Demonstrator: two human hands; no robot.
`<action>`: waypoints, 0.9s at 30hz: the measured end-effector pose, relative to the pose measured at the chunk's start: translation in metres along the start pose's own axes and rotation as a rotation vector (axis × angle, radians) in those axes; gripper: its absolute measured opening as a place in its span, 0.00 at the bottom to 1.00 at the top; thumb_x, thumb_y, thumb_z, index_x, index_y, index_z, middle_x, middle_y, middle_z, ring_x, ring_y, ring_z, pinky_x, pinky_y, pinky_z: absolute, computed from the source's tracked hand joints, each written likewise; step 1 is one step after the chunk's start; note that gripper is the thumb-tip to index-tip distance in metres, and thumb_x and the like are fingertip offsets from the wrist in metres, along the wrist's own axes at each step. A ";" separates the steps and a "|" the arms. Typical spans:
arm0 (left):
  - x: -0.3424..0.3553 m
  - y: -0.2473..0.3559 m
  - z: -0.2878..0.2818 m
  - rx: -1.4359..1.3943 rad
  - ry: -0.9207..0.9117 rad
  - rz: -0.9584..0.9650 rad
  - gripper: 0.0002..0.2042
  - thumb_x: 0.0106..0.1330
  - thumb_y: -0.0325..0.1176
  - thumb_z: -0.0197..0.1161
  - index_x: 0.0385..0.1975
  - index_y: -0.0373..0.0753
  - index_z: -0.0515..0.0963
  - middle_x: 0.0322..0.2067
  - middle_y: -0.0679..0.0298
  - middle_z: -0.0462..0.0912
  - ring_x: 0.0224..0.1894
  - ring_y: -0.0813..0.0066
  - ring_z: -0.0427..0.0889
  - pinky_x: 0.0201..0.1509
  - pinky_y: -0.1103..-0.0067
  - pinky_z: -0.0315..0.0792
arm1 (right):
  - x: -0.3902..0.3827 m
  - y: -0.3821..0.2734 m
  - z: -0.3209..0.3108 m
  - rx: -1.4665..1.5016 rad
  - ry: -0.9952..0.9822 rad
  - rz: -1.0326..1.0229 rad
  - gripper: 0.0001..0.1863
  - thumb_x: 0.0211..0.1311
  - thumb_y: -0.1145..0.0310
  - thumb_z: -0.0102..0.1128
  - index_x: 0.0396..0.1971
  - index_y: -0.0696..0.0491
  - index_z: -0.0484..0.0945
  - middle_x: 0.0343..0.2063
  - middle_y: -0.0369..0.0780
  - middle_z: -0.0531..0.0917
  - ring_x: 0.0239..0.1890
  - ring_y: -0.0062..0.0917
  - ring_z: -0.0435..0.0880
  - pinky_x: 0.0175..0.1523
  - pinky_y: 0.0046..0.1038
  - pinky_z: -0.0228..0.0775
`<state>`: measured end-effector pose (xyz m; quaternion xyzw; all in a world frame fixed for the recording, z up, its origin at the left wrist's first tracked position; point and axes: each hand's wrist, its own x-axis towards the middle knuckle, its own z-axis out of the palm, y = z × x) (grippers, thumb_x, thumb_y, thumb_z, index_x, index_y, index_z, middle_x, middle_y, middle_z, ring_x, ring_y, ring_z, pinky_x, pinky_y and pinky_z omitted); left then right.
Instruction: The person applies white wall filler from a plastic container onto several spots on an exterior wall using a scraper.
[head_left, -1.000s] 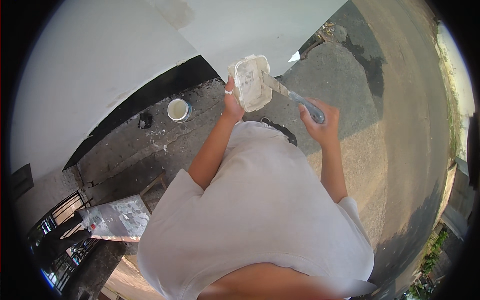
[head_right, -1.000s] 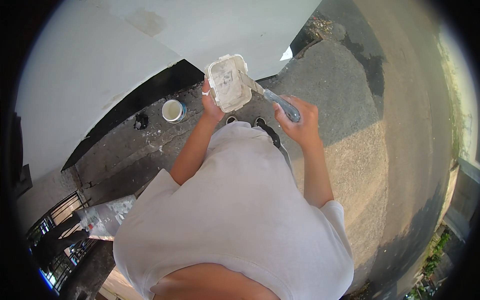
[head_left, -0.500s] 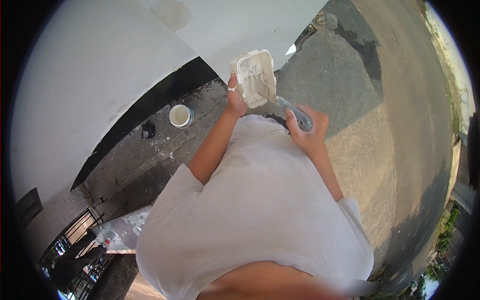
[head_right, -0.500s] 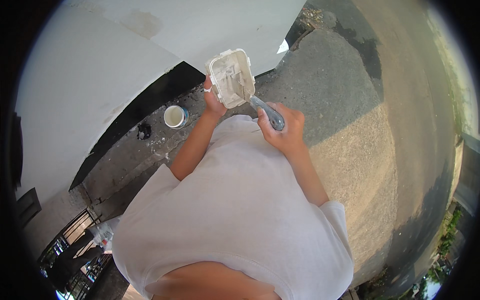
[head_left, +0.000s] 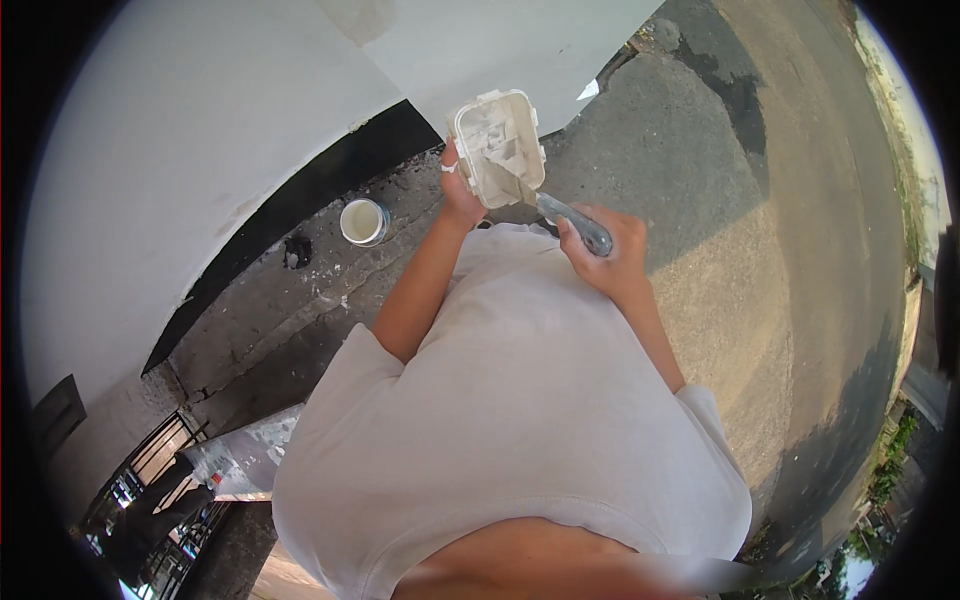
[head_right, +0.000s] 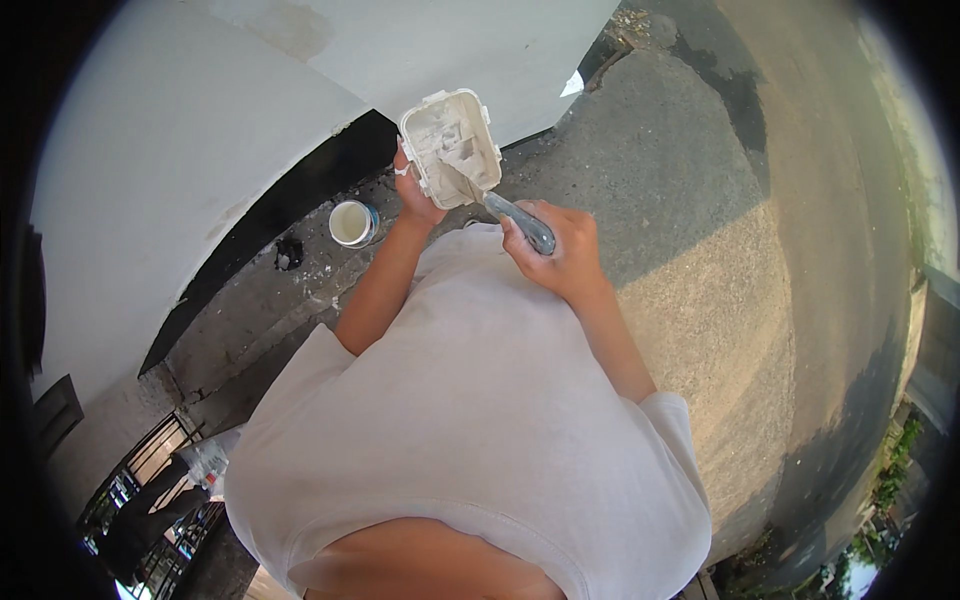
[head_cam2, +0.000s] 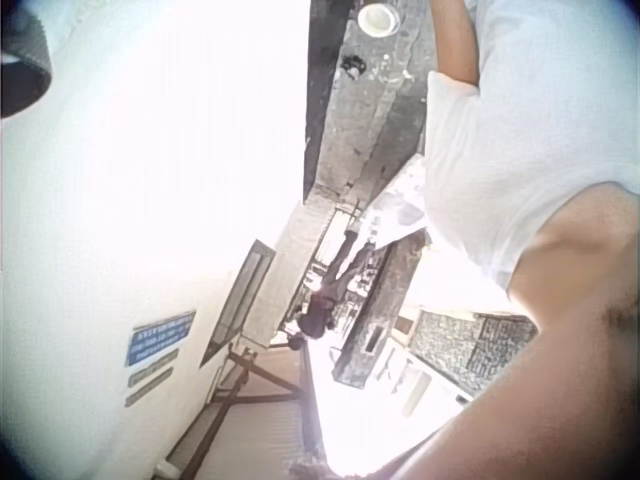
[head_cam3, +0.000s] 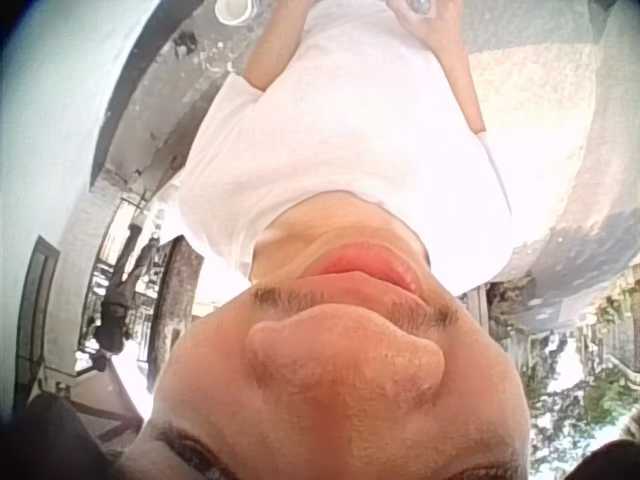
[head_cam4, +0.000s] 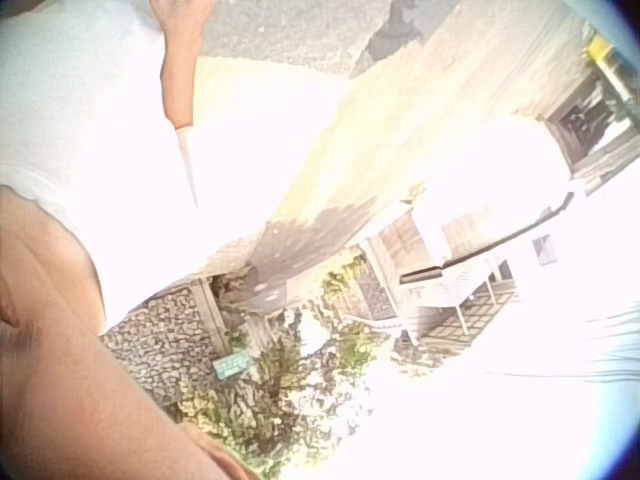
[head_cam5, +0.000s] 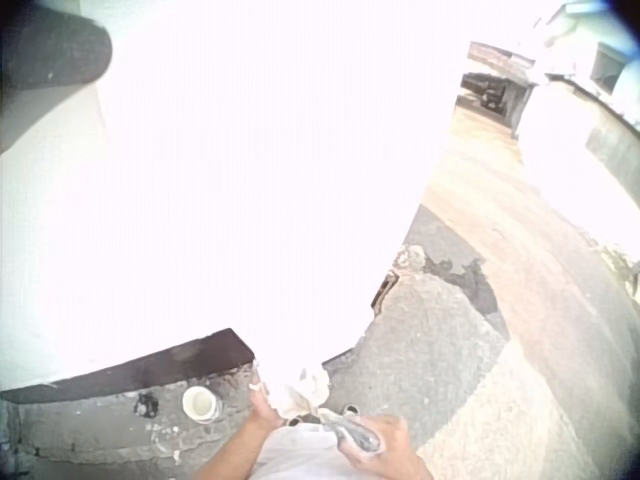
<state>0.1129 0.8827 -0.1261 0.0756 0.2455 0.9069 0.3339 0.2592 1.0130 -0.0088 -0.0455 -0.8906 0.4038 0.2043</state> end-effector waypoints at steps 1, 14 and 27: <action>0.001 -0.001 -0.002 0.001 -0.020 0.016 0.40 0.68 0.65 0.41 0.71 0.39 0.55 0.65 0.52 0.67 0.64 0.55 0.72 0.66 0.59 0.69 | 0.002 0.003 -0.003 -0.001 -0.007 -0.004 0.06 0.54 0.72 0.69 0.29 0.59 0.84 0.16 0.42 0.81 0.17 0.23 0.80 0.24 0.23 0.69; 0.004 -0.007 -0.012 -0.107 -0.069 -0.043 0.38 0.71 0.63 0.38 0.71 0.39 0.56 0.64 0.53 0.69 0.63 0.56 0.73 0.65 0.59 0.69 | 0.016 -0.001 0.002 0.081 0.060 0.156 0.08 0.55 0.69 0.69 0.30 0.58 0.85 0.16 0.40 0.82 0.16 0.21 0.79 0.24 0.21 0.68; -0.004 0.003 -0.018 0.016 0.090 -0.049 0.38 0.71 0.63 0.38 0.71 0.39 0.57 0.64 0.52 0.69 0.64 0.55 0.72 0.68 0.60 0.67 | 0.019 0.021 -0.003 -0.071 -0.056 -0.077 0.07 0.54 0.72 0.69 0.31 0.59 0.84 0.17 0.41 0.81 0.17 0.22 0.78 0.23 0.22 0.67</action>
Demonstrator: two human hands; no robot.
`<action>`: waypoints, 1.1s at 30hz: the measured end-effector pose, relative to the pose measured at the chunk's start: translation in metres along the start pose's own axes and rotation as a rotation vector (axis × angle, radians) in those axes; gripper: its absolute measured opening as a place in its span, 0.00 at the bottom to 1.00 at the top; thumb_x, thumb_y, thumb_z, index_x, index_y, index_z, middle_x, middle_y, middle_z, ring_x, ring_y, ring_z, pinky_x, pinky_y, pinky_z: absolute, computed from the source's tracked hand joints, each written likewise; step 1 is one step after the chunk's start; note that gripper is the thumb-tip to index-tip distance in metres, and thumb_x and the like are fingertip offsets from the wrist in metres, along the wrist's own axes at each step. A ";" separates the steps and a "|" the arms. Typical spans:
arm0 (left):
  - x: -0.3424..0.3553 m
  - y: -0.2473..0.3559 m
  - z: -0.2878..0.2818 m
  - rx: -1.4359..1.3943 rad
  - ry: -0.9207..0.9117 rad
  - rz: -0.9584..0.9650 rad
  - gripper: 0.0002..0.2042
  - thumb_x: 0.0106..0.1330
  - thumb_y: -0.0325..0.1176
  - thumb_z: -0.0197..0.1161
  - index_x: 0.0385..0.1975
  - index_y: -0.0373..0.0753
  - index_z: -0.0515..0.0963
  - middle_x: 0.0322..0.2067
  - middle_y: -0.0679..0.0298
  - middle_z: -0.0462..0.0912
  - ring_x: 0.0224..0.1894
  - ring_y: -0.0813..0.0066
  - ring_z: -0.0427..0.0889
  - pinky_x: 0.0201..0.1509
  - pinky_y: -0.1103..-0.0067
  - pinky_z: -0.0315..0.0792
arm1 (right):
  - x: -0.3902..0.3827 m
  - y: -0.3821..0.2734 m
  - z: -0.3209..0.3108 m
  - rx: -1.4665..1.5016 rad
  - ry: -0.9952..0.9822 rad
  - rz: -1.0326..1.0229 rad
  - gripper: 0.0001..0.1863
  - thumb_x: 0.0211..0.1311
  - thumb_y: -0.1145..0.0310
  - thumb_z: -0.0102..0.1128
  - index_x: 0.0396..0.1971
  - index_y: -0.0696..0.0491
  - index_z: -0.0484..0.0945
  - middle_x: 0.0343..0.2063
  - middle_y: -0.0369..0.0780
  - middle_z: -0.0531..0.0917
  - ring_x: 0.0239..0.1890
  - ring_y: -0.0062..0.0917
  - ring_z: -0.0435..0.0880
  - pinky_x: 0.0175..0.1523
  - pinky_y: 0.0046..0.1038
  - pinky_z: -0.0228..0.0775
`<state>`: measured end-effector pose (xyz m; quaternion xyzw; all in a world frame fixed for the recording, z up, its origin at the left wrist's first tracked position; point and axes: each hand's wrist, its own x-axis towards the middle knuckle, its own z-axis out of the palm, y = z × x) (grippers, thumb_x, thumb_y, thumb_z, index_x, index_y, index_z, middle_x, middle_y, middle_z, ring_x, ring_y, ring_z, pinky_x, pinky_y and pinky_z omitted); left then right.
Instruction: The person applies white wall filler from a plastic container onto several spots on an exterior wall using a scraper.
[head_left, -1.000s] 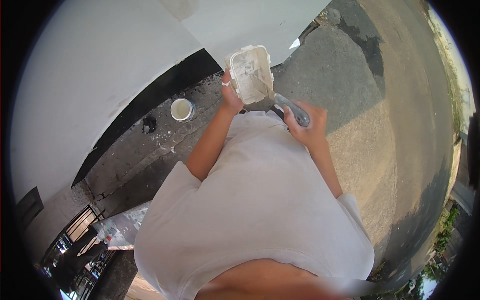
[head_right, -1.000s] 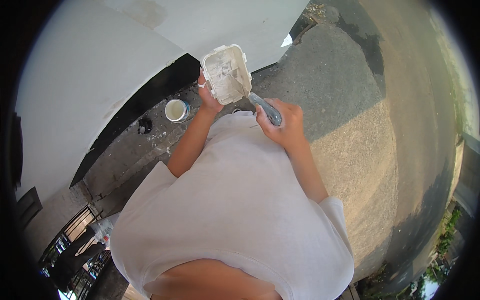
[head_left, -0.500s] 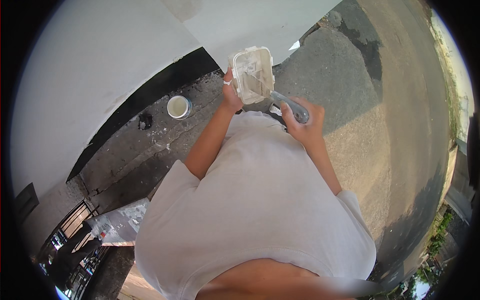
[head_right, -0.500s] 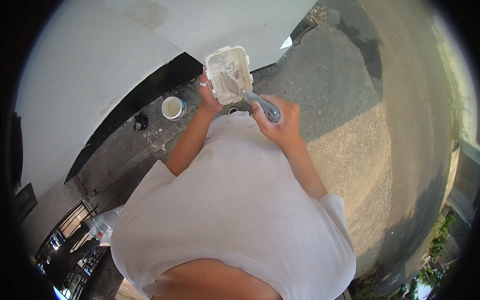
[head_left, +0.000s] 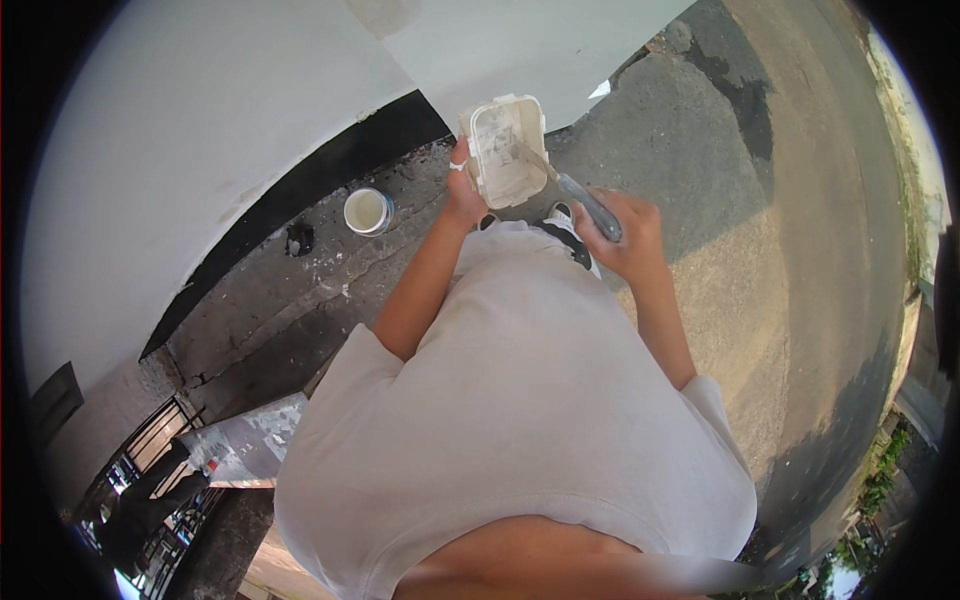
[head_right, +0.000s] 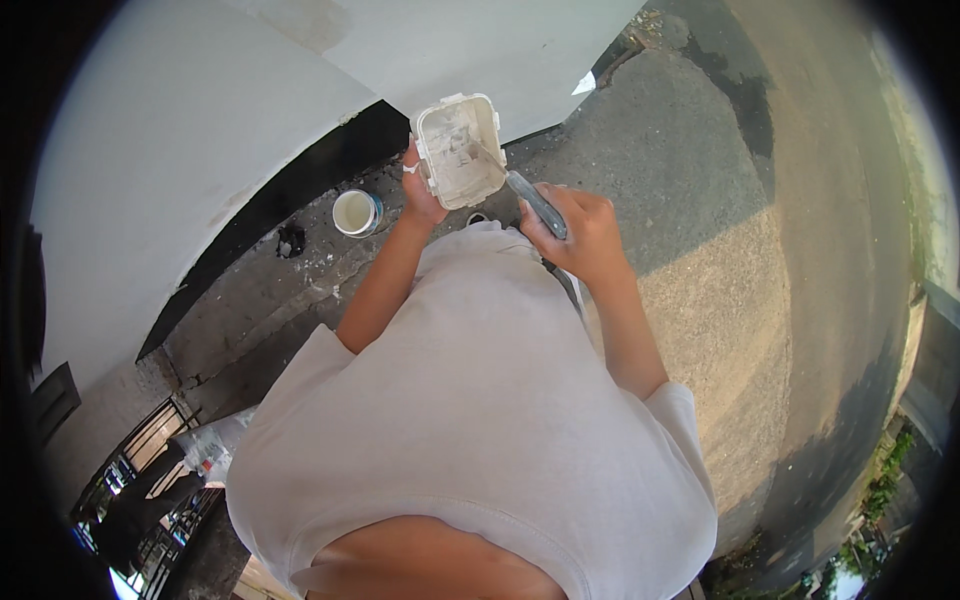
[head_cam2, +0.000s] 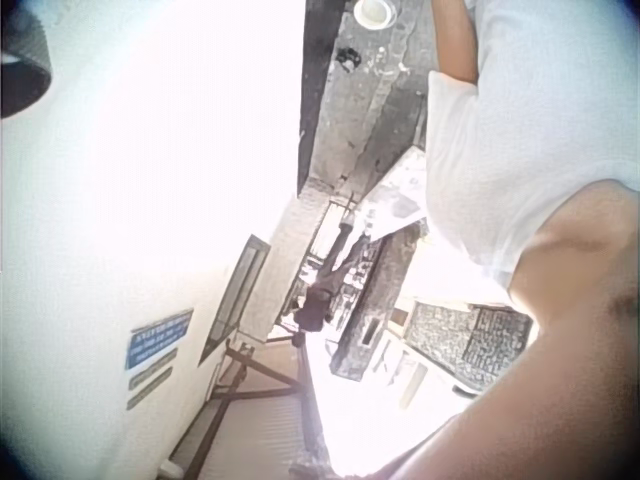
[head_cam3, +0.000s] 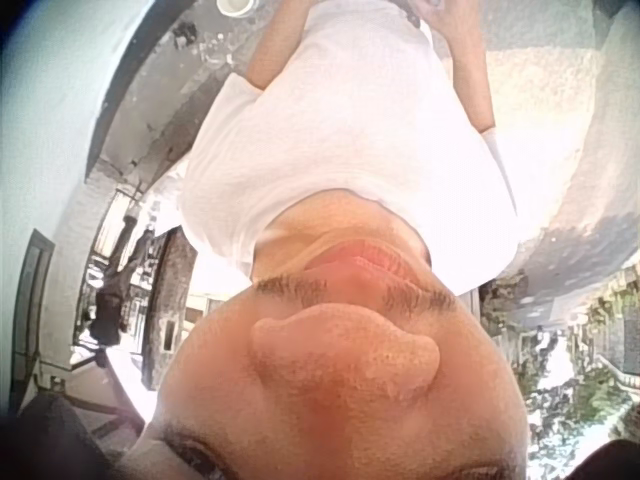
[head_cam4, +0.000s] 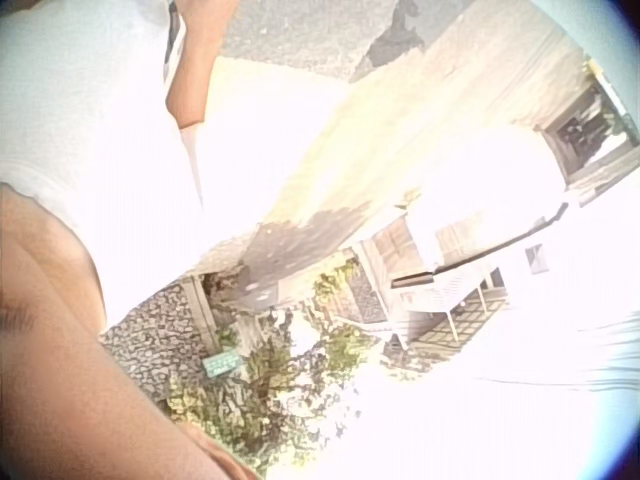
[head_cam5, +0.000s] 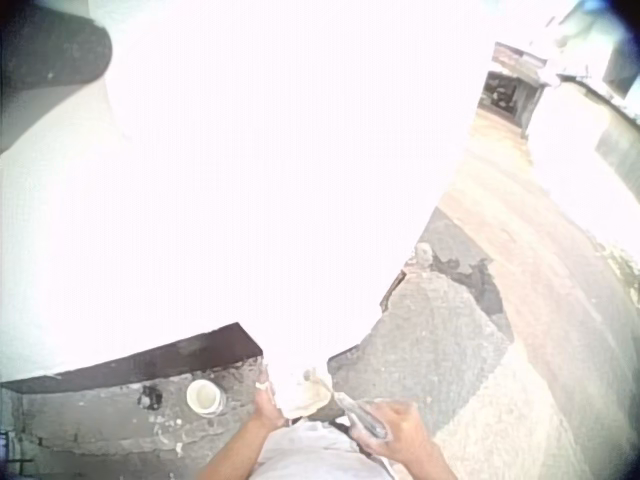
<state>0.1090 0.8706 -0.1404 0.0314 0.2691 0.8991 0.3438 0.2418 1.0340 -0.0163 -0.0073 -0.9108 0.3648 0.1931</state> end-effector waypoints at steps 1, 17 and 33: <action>0.000 -0.001 -0.001 0.041 -0.026 0.012 0.38 0.71 0.63 0.38 0.70 0.38 0.57 0.64 0.52 0.69 0.64 0.56 0.72 0.68 0.60 0.67 | -0.001 0.001 0.003 -0.013 -0.066 -0.050 0.08 0.52 0.73 0.70 0.33 0.59 0.84 0.17 0.43 0.82 0.16 0.25 0.79 0.23 0.24 0.69; -0.005 0.000 -0.007 0.038 0.041 -0.021 0.38 0.71 0.64 0.41 0.70 0.37 0.58 0.64 0.52 0.69 0.64 0.58 0.72 0.67 0.63 0.67 | 0.009 -0.011 -0.002 0.080 0.101 0.176 0.09 0.57 0.68 0.69 0.29 0.59 0.85 0.16 0.36 0.80 0.18 0.13 0.74 0.24 0.19 0.65; -0.009 -0.002 0.003 0.084 0.042 -0.037 0.37 0.73 0.63 0.39 0.70 0.37 0.58 0.63 0.53 0.70 0.63 0.60 0.73 0.67 0.66 0.68 | 0.032 -0.006 0.012 0.155 0.102 0.370 0.10 0.60 0.68 0.67 0.29 0.61 0.84 0.16 0.36 0.81 0.19 0.15 0.76 0.25 0.21 0.67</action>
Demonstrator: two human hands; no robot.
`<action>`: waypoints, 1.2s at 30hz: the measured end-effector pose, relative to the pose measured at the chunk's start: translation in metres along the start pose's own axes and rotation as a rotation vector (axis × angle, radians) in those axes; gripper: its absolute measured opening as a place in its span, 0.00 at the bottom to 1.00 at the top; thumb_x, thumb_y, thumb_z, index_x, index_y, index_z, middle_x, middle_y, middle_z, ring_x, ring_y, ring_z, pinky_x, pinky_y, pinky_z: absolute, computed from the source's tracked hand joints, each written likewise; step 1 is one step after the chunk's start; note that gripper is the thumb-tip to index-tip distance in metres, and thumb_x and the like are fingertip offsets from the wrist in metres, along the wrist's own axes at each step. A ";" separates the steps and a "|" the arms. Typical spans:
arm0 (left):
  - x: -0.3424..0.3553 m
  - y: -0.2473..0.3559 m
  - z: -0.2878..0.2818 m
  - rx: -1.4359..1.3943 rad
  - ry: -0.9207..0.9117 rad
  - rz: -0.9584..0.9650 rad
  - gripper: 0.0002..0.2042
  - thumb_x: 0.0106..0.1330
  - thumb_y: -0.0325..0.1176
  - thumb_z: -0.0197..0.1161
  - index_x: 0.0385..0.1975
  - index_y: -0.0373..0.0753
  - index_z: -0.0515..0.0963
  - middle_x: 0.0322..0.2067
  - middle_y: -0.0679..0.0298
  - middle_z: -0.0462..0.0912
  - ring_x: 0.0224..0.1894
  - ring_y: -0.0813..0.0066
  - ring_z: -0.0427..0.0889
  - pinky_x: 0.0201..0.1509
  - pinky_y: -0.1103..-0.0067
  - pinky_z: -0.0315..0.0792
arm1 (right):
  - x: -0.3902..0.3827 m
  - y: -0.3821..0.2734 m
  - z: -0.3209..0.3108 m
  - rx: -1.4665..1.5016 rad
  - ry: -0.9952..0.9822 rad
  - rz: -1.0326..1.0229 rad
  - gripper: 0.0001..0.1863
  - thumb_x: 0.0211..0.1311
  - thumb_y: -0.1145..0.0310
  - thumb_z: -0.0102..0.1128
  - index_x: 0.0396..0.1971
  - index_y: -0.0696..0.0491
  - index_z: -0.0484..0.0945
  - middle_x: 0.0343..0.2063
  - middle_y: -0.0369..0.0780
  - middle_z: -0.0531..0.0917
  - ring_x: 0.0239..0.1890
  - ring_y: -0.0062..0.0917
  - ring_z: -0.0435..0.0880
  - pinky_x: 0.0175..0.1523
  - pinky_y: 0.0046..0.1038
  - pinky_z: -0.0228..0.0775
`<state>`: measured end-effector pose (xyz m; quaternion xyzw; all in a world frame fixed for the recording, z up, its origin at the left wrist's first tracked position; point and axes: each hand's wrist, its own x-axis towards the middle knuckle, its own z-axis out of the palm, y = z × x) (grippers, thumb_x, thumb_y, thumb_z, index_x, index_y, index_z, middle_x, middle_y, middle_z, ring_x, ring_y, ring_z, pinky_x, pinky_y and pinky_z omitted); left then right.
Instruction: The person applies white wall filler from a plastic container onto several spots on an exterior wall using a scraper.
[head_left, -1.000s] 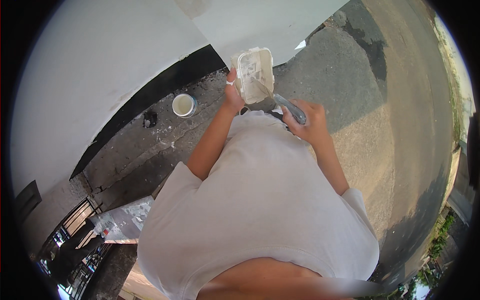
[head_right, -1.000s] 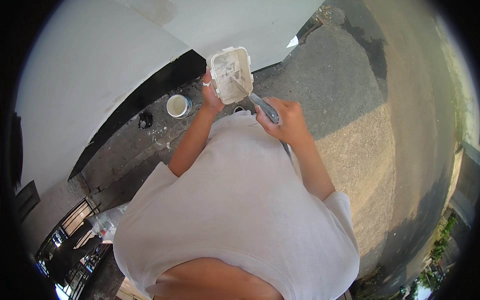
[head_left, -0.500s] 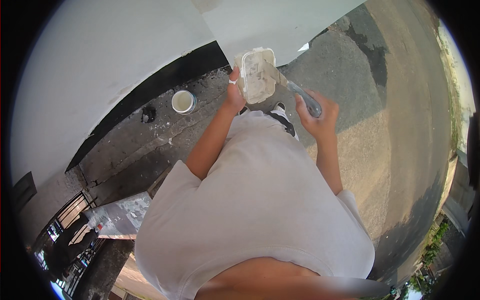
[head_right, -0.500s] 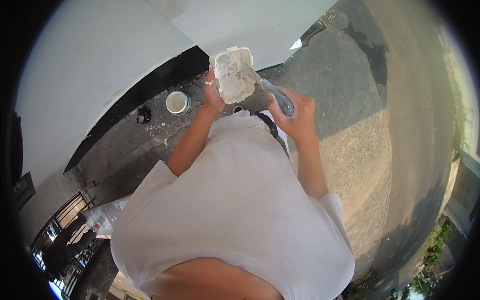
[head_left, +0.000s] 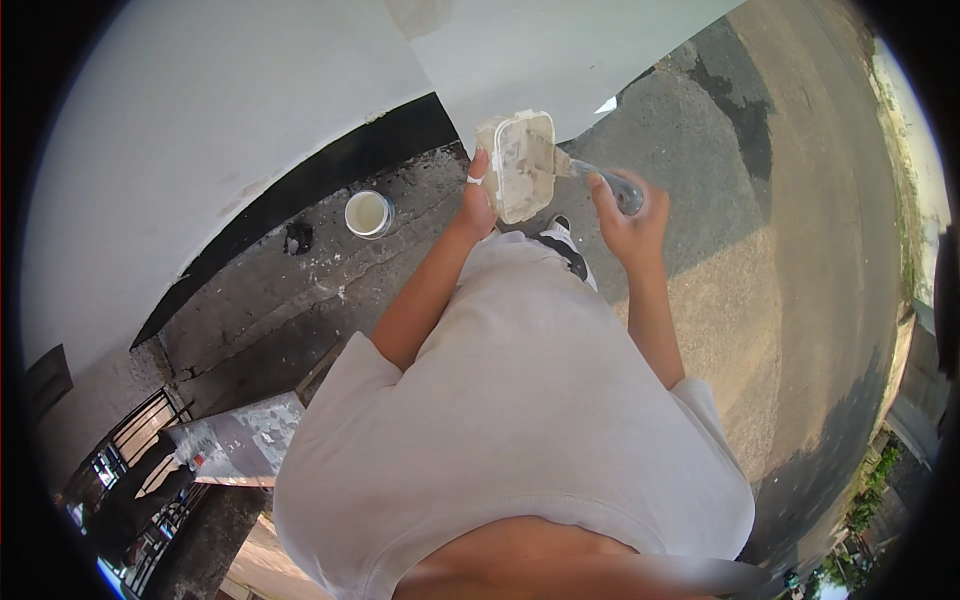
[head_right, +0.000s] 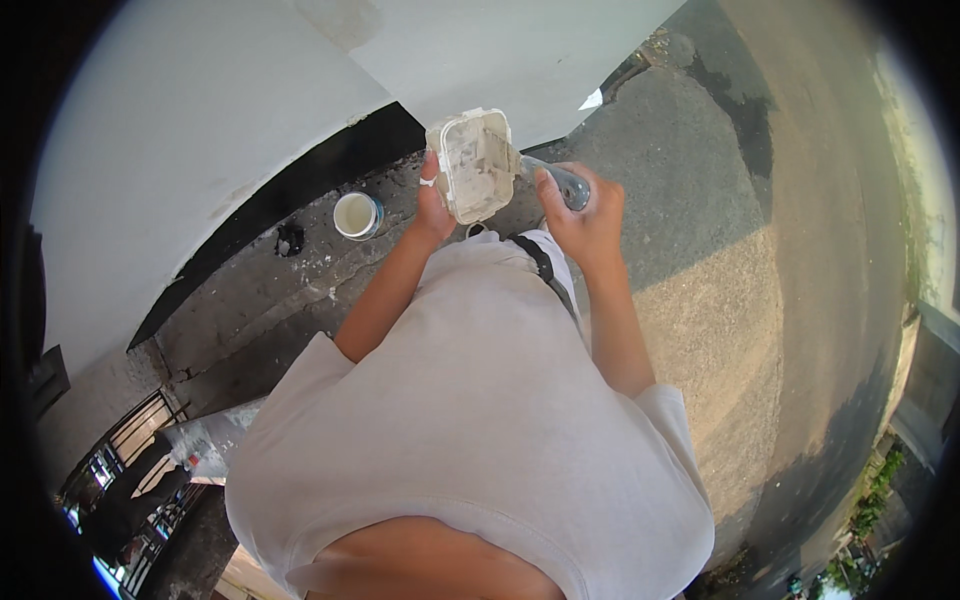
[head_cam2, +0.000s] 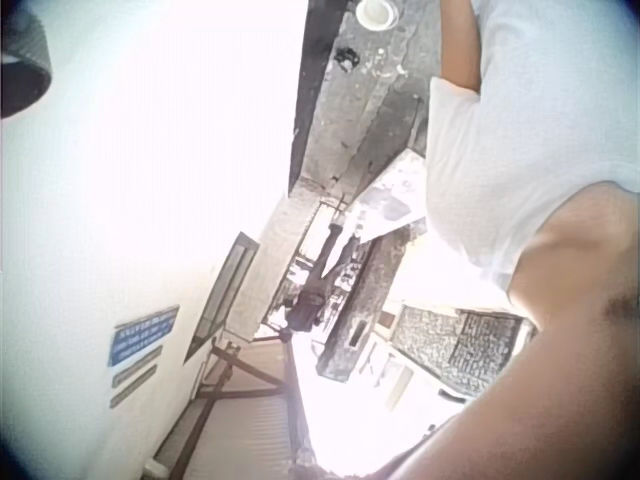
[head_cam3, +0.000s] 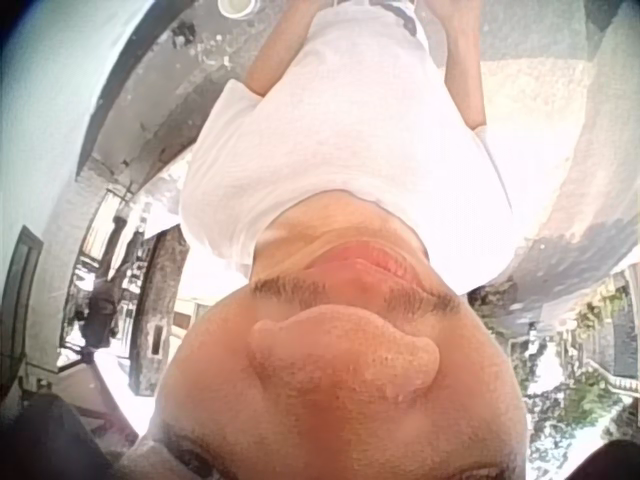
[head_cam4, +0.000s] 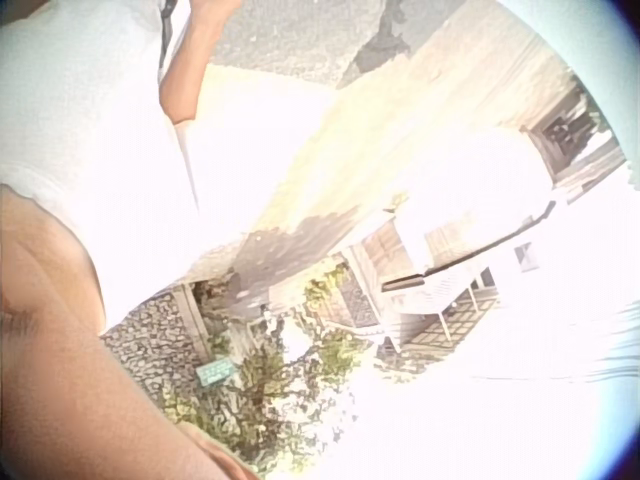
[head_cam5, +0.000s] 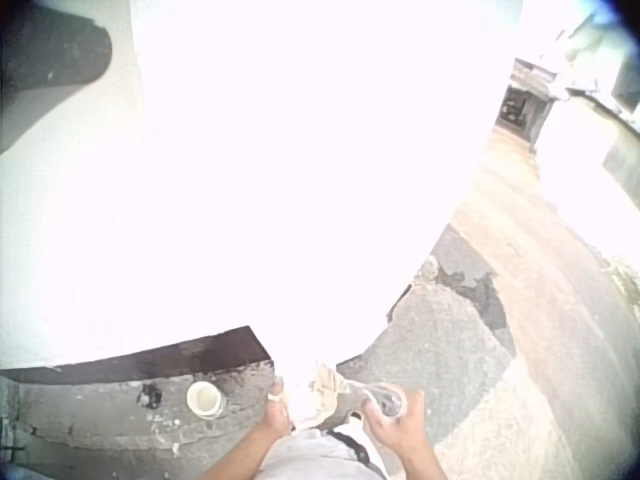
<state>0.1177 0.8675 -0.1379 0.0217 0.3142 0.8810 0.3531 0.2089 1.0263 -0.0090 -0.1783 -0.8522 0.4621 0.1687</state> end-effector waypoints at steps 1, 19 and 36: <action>0.000 0.002 0.000 0.014 0.006 -0.015 0.37 0.73 0.63 0.38 0.69 0.37 0.58 0.63 0.53 0.70 0.63 0.60 0.73 0.67 0.66 0.68 | 0.000 0.002 0.000 0.034 -0.024 -0.020 0.12 0.61 0.66 0.68 0.28 0.62 0.83 0.16 0.33 0.79 0.20 0.12 0.73 0.25 0.19 0.63; 0.014 -0.008 -0.012 -0.010 0.228 -0.028 0.37 0.71 0.64 0.43 0.68 0.39 0.60 0.61 0.55 0.72 0.61 0.60 0.74 0.65 0.65 0.68 | -0.009 0.060 -0.014 0.910 0.230 0.422 0.11 0.66 0.65 0.60 0.34 0.59 0.78 0.19 0.39 0.81 0.14 0.17 0.75 0.16 0.17 0.58; 0.010 -0.009 -0.032 0.058 0.300 -0.014 0.37 0.71 0.63 0.46 0.67 0.37 0.62 0.61 0.56 0.73 0.61 0.62 0.75 0.65 0.67 0.68 | 0.066 0.113 0.020 0.476 0.153 0.464 0.13 0.67 0.64 0.57 0.38 0.61 0.76 0.20 0.36 0.78 0.13 0.13 0.67 0.17 0.19 0.54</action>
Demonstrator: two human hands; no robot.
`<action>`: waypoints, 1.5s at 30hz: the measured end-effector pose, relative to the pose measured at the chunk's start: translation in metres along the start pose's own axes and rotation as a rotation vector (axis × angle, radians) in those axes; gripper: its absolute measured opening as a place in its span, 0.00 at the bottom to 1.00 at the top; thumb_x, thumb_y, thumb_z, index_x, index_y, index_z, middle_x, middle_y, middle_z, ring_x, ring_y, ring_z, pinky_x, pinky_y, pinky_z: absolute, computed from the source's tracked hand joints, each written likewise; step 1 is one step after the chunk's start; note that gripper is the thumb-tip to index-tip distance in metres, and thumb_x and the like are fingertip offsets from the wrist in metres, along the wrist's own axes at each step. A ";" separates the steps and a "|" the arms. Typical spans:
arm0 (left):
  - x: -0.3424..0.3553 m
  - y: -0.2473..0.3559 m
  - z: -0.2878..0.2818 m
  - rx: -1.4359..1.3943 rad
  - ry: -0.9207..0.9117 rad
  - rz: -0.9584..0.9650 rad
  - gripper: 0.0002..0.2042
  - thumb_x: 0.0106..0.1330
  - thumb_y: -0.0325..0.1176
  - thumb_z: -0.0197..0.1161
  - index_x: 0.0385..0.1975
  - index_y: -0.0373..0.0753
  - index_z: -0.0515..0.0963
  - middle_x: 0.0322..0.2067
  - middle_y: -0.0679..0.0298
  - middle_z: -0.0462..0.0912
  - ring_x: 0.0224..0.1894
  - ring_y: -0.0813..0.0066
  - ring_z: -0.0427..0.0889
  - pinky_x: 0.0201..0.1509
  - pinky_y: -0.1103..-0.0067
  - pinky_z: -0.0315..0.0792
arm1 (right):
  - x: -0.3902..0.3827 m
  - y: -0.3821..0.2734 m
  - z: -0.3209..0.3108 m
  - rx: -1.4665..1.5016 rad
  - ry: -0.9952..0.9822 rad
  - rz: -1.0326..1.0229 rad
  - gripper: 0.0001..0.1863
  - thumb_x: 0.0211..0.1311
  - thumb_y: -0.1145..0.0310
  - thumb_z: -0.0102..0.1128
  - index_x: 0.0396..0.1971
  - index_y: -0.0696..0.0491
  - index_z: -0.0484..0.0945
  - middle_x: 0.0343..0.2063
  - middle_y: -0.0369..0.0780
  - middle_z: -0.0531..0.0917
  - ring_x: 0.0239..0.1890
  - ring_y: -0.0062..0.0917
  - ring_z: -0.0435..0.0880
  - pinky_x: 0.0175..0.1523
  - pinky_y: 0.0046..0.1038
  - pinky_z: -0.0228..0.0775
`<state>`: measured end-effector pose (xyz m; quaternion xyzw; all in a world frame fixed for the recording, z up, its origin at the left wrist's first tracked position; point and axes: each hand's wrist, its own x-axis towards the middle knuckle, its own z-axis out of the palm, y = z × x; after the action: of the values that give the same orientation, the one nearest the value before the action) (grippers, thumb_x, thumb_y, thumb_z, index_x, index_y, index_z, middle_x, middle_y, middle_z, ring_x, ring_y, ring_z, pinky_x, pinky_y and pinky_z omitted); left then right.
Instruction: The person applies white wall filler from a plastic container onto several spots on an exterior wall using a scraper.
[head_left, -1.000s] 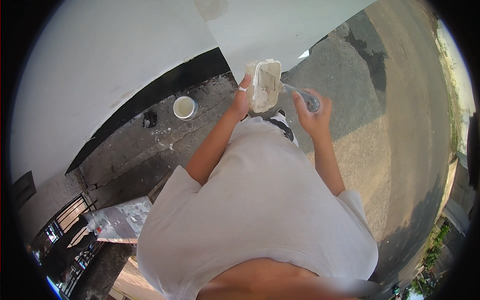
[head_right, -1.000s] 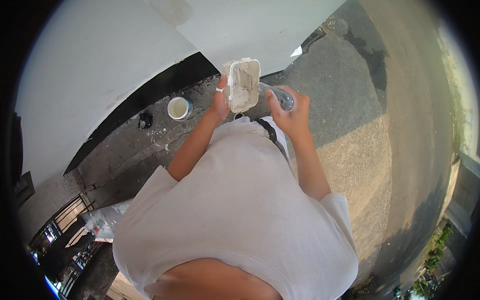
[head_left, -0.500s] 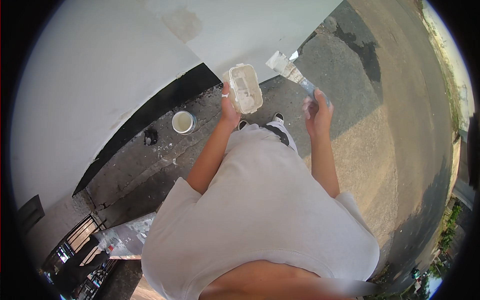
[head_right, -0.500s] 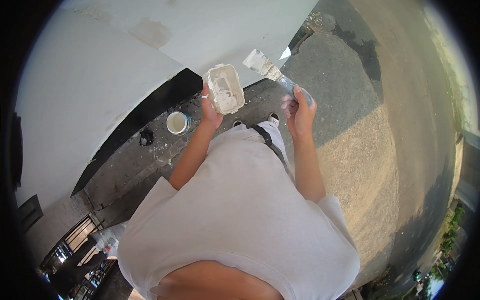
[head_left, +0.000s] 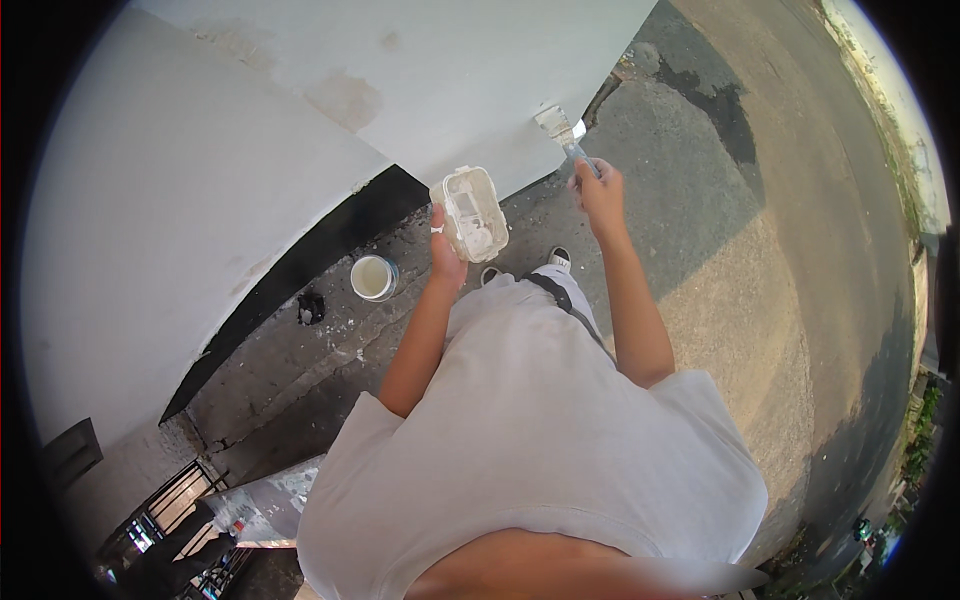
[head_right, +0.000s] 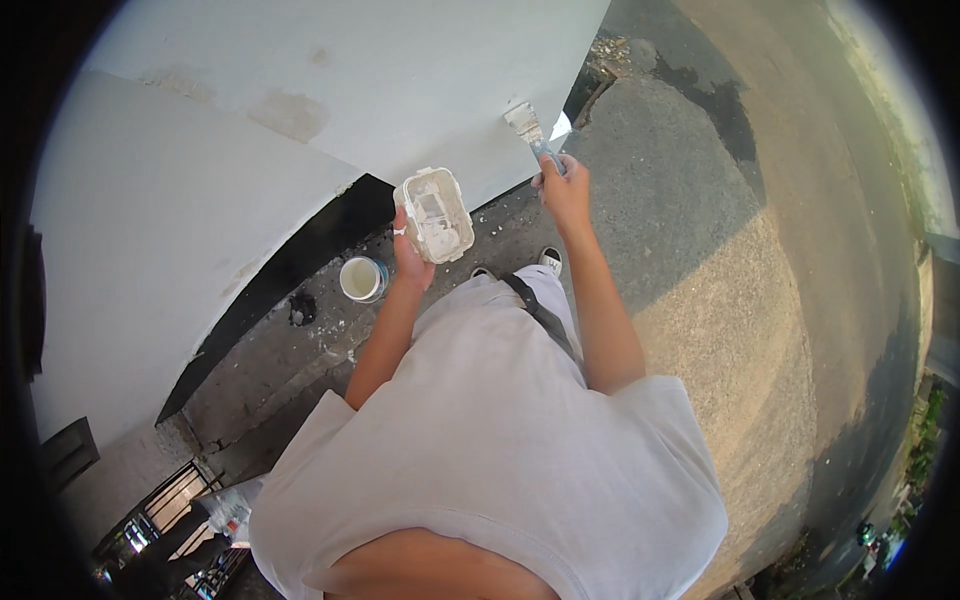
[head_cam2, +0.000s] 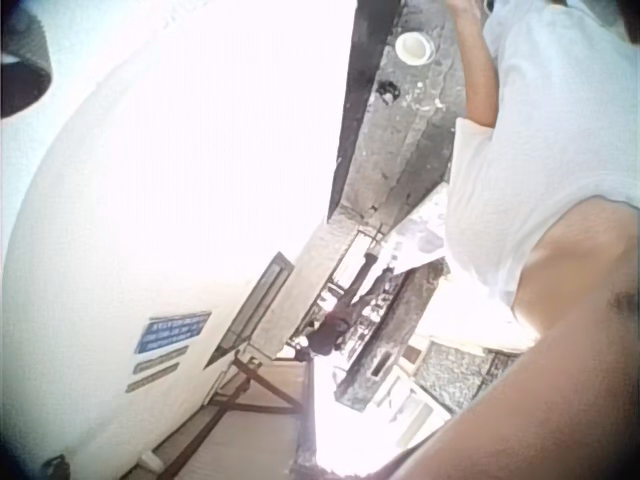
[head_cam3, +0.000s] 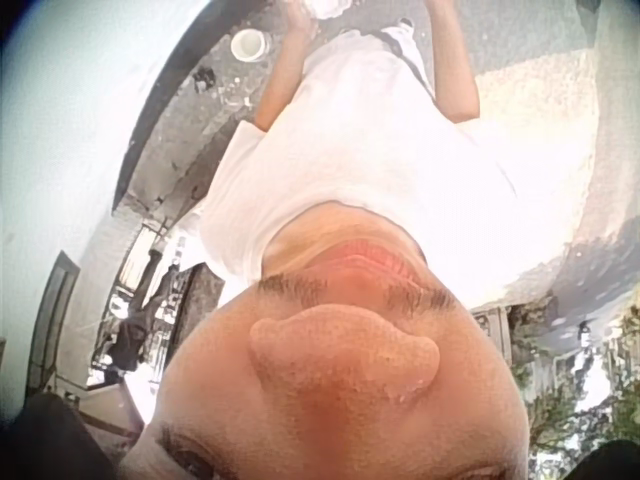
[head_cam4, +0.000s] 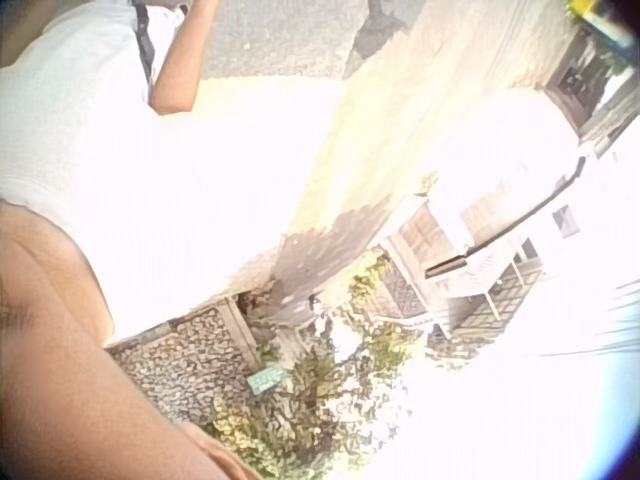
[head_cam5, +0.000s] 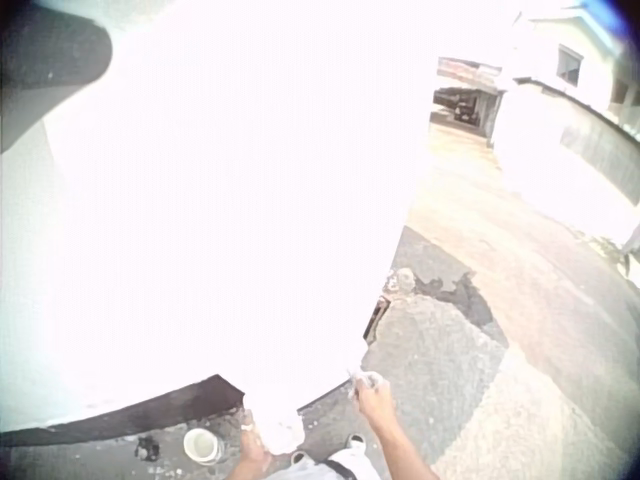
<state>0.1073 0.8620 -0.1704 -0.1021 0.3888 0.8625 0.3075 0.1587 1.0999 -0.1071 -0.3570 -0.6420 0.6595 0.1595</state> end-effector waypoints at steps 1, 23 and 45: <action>0.000 0.001 -0.001 -0.011 -0.002 0.003 0.37 0.71 0.63 0.46 0.67 0.37 0.63 0.60 0.56 0.73 0.60 0.62 0.75 0.65 0.67 0.68 | 0.004 -0.004 0.005 -0.015 0.006 -0.006 0.14 0.67 0.64 0.57 0.38 0.63 0.76 0.18 0.36 0.78 0.13 0.14 0.69 0.17 0.20 0.55; 0.002 -0.004 -0.004 0.033 0.018 -0.033 0.36 0.70 0.64 0.46 0.68 0.42 0.62 0.62 0.58 0.71 0.63 0.60 0.72 0.67 0.64 0.66 | 0.000 -0.032 -0.003 -0.032 0.043 0.060 0.13 0.64 0.67 0.56 0.31 0.65 0.79 0.14 0.35 0.74 0.11 0.15 0.67 0.15 0.21 0.51; 0.010 0.001 -0.009 -0.019 0.060 0.007 0.38 0.70 0.64 0.47 0.69 0.39 0.60 0.63 0.57 0.70 0.64 0.59 0.71 0.67 0.65 0.65 | 0.009 -0.107 0.019 -0.028 0.011 0.072 0.10 0.57 0.72 0.50 0.22 0.63 0.74 0.14 0.39 0.73 0.10 0.19 0.66 0.14 0.25 0.63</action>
<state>0.0983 0.8594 -0.1807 -0.1296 0.3900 0.8637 0.2917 0.1125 1.1054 -0.0081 -0.3857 -0.6368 0.6540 0.1341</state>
